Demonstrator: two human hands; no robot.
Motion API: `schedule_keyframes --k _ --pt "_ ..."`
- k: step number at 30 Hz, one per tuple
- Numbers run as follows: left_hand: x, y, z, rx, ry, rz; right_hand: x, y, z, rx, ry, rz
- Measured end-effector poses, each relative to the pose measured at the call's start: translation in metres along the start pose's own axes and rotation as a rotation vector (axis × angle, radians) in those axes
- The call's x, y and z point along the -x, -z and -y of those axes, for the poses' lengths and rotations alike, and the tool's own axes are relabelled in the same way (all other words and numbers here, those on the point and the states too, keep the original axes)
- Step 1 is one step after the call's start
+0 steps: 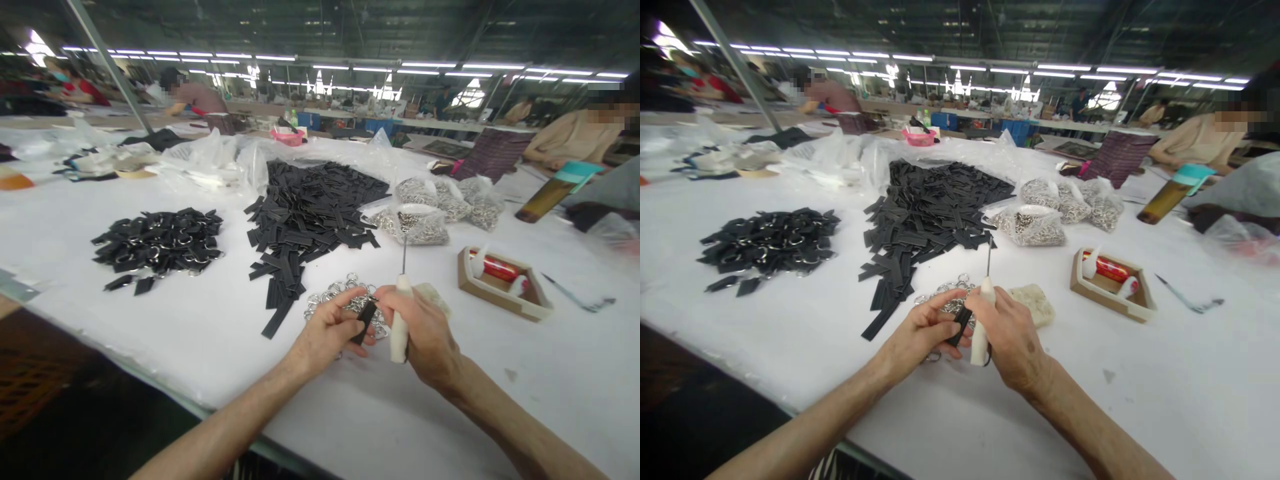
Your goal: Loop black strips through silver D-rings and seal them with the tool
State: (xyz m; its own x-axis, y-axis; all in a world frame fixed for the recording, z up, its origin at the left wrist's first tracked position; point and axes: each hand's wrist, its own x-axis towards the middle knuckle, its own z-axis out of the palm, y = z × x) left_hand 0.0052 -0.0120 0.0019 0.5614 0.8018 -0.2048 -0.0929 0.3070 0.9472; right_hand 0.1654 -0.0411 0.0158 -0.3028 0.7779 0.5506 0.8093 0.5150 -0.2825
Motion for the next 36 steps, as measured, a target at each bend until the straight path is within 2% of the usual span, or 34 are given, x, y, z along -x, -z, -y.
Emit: schedule_keyframes --k 3,10,14,17,24,28,33,36 --pt "0.000 0.000 -0.002 0.039 0.018 0.009 0.000 -0.001 -0.002 -0.014 -0.041 0.028" --pt "0.000 0.000 -0.003 0.077 -0.008 0.003 -0.001 -0.004 0.000 -0.061 -0.035 -0.067" --pt "0.000 0.002 -0.002 0.126 0.018 -0.027 -0.001 -0.004 0.002 -0.176 -0.151 -0.235" --pt "0.000 0.005 0.000 0.175 0.038 -0.057 0.001 -0.006 0.001 -0.219 -0.197 -0.264" --pt "-0.001 0.010 0.003 0.271 0.006 -0.092 0.004 -0.017 0.009 -0.188 0.052 -0.069" --pt "-0.003 0.012 0.005 0.361 0.038 -0.109 0.000 -0.019 0.014 -0.018 0.220 -0.039" --pt "-0.005 0.014 0.008 0.482 0.064 -0.121 0.001 -0.023 0.012 0.065 0.251 -0.030" --pt "-0.005 0.015 0.008 0.522 0.075 -0.100 0.002 -0.023 0.012 0.097 0.272 -0.066"
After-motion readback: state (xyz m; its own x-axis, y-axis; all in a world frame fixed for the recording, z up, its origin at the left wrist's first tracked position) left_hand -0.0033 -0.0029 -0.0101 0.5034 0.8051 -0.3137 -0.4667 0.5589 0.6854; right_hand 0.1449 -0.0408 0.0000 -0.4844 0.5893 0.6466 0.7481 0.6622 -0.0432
